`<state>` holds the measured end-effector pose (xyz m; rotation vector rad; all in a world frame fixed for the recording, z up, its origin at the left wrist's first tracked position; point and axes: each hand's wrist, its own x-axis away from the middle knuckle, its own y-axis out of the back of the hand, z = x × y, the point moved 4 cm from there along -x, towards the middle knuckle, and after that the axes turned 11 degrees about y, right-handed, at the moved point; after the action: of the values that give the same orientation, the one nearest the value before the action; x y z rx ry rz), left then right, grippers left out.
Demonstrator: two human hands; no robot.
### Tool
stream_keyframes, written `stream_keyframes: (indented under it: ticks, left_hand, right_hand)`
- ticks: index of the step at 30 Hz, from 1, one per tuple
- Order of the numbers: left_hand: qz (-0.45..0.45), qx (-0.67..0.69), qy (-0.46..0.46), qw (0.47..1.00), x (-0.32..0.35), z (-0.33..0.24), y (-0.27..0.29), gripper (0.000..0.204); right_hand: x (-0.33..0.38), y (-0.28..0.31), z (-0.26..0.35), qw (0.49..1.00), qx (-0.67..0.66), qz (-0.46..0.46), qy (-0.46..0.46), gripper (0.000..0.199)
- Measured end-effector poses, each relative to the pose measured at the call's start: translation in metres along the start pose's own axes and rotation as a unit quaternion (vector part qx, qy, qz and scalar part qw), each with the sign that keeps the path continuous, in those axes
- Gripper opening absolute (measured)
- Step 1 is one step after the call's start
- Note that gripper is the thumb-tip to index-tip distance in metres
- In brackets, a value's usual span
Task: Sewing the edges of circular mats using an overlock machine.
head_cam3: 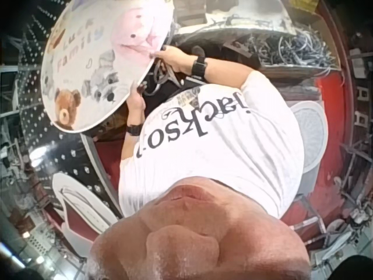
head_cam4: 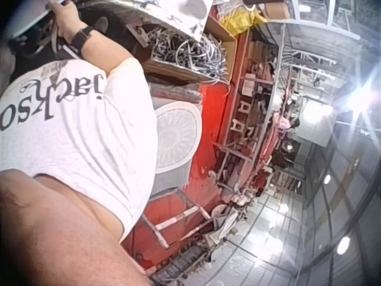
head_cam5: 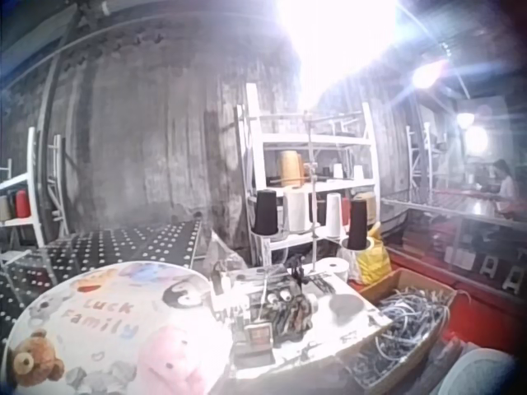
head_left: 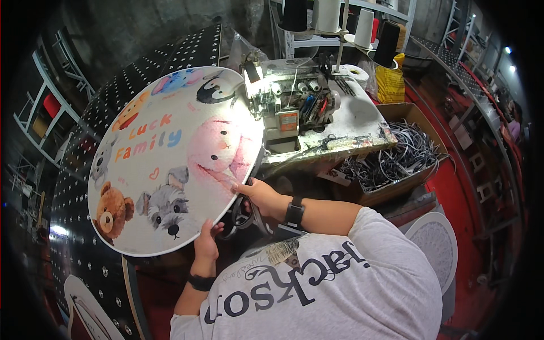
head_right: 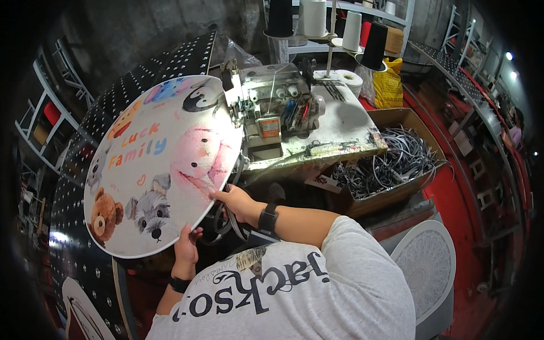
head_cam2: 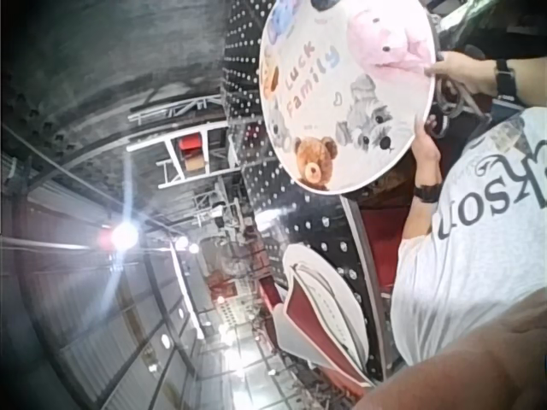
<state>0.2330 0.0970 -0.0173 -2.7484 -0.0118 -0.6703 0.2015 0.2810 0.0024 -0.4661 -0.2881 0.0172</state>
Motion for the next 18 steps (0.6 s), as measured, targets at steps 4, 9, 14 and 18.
stream_keyframes:
  ticks: [4,9,14,18]
  left_hand:
    - [0.017,-0.029,-0.004,0.999,-0.006,0.0,-0.013,0.022]
    - [0.045,-0.056,-0.005,0.997,-0.018,0.002,-0.027,0.025]
    - [0.056,-0.09,-0.013,0.994,-0.026,0.0,-0.043,0.028]
    - [0.061,-0.102,-0.007,0.993,-0.031,-0.003,-0.056,0.03]
  right_hand:
    - [-0.004,0.004,0.0,0.998,-0.046,-0.044,0.019,0.022]
    - [-0.003,0.002,0.006,0.998,-0.05,-0.03,0.02,0.019]
    - [-0.015,0.011,0.009,0.995,-0.048,-0.059,0.069,0.017]
    - [-0.021,0.014,0.02,0.993,-0.043,-0.073,0.085,0.021]
